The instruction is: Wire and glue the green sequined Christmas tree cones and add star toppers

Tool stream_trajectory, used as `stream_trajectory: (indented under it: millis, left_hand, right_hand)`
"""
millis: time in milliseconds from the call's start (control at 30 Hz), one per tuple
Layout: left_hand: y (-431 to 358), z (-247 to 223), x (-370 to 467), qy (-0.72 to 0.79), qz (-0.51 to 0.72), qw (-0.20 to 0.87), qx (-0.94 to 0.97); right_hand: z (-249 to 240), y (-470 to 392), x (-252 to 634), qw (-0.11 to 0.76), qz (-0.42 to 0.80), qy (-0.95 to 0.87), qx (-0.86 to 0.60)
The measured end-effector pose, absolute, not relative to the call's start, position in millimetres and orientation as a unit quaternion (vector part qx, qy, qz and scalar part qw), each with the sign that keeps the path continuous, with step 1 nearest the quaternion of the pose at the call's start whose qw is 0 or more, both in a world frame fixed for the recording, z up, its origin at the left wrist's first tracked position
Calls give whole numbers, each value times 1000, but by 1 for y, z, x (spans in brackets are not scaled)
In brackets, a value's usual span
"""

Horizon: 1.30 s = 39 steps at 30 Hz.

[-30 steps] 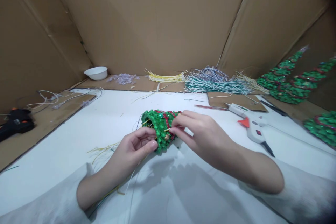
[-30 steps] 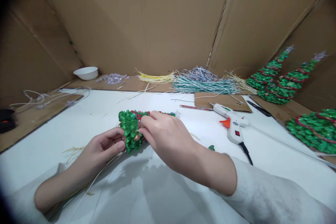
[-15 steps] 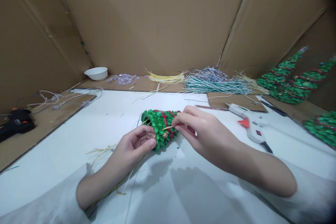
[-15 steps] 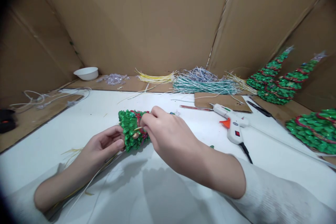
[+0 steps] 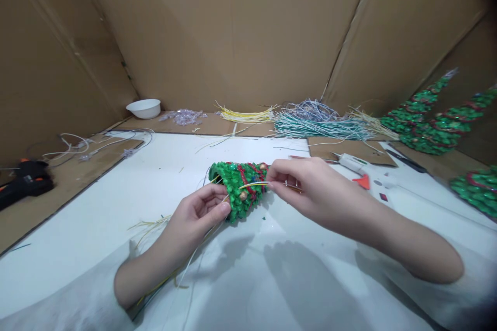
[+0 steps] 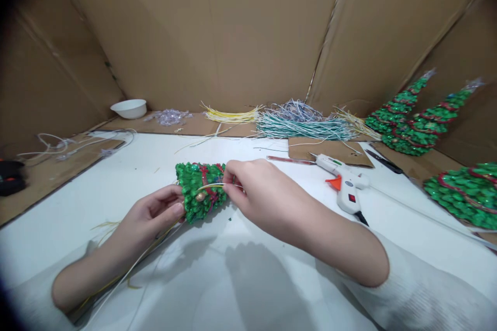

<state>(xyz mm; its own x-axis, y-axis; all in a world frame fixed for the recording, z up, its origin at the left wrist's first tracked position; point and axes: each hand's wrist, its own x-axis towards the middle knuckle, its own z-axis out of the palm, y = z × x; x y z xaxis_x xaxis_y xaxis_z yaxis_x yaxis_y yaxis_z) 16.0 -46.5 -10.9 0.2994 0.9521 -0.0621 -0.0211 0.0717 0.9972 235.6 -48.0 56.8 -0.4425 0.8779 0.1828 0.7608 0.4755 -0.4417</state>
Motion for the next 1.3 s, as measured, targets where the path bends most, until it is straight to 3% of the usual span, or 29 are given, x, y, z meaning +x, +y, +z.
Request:
stream_trajectory:
  millis: [300, 633, 833, 1000, 1300]
  left_hand:
    - [-42, -13, 13, 430, 401, 591, 553]
    - [-43, -13, 12, 430, 398, 592, 553]
    - [-44, -14, 15, 410, 422, 620, 519]
    - [-42, -19, 11, 409, 419, 632, 508]
    - [-44, -15, 14, 430, 414, 623, 506]
  right_hand:
    - [35, -43, 222, 220, 7, -857, -467]
    - [47, -43, 231, 276, 49, -843, -458]
    - [37, -43, 223, 241, 7, -868, -435]
    - [58, -44, 239, 184, 17, -837, -514]
    - [52, -45, 229, 214, -14, -851, -479]
